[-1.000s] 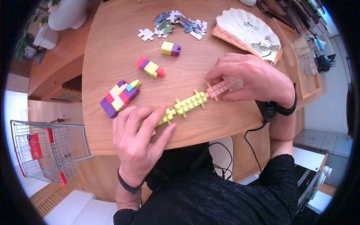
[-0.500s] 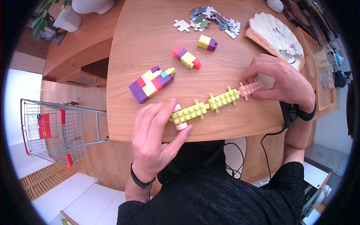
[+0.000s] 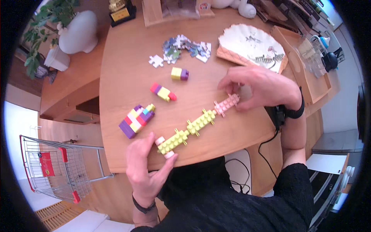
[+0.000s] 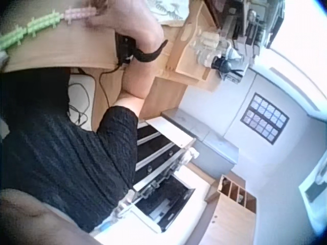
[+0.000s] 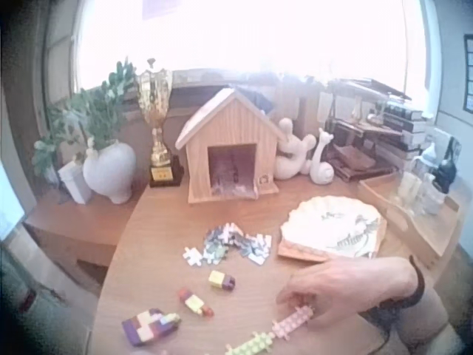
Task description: Assemble several interlocking colorful toy blocks on a wooden table.
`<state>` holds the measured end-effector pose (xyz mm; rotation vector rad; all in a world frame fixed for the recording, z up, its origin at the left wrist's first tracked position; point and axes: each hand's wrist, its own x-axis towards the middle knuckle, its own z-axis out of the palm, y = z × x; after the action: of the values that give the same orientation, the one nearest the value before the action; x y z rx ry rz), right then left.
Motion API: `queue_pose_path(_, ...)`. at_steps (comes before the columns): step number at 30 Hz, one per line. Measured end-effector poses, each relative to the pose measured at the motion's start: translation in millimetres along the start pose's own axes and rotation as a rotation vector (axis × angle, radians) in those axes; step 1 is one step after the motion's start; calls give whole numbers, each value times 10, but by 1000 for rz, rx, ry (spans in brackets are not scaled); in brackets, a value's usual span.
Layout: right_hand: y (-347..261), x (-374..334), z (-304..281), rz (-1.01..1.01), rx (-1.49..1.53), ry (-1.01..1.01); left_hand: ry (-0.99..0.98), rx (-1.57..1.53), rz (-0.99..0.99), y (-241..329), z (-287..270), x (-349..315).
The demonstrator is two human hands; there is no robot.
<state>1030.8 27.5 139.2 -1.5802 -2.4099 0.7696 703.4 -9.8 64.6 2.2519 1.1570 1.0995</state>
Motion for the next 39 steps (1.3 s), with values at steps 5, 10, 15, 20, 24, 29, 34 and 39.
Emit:
queue_pose_path(5,13,-40,91,-76,-42,10,-22,7,32,18,-1,3)
queue_pose_path(10,13,-38,101,-99,-78,27,-46,12,-15,27,-18,-4)
queue_pose_path(15,8,-10,68,-85,-98,20,-51,34,13,-3,-34,6)
queue_pose_path(20,5,5,78,-85,-100,22,-39,30,28,7,-28,39)
queue_pose_path(24,-9,5,69,-81,-80,41,-27,8,35,5,-18,31)
queue_pose_path(29,-25,-17,72,-148,-118,58,-38,8,38,-11,-13,6)
queue_pose_path(34,-65,35,77,-136,-97,45,-26,-23,6,-20,-58,-40)
queue_pose_path(39,-88,7,55,-114,-89,56,69,-98,26,-80,-107,-73)
